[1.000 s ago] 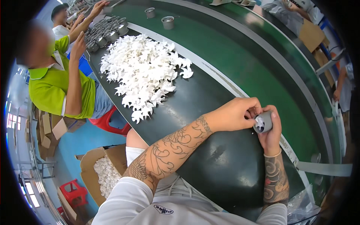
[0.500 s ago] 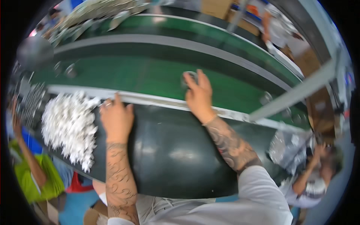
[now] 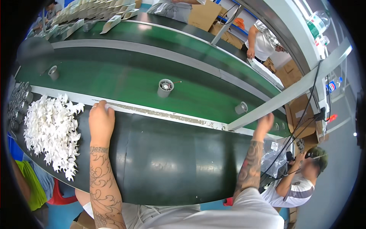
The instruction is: The person is manual assembling small white plastic parts into grey circular electronic components on a production line.
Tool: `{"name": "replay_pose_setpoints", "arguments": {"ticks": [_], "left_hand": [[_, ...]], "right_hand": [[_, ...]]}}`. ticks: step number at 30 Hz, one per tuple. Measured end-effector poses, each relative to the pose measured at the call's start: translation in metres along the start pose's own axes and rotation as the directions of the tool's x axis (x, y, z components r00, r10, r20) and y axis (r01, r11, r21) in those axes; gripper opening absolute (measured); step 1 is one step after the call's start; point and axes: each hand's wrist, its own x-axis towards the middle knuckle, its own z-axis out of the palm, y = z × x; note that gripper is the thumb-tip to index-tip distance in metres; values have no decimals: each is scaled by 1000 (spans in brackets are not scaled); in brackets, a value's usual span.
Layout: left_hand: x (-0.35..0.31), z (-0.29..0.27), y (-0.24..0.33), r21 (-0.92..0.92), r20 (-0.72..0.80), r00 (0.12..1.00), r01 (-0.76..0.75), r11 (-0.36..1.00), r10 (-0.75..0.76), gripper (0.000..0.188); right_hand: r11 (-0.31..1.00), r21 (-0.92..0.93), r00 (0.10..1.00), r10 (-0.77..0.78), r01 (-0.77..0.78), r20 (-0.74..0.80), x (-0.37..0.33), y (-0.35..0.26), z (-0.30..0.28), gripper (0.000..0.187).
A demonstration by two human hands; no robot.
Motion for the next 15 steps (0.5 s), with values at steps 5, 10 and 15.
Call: {"name": "replay_pose_setpoints", "arguments": {"ticks": [5, 10, 15], "left_hand": [[-2, 15, 2, -216, -15, 1000, 4, 976, -7, 29], [6, 22, -8, -464, 186, 973, 208, 861, -134, 27], [-1, 30, -17, -746, 274, 959, 260, 613, -72, 26]], "right_hand": [[760, -163, 710, -475, 629, 520, 10, 42, 64, 41], [484, 753, 869, 436, -446, 234, 4, 53, 46, 22], [-445, 520, 674, -333, -729, 659, -61, -27, -9, 25]]}}
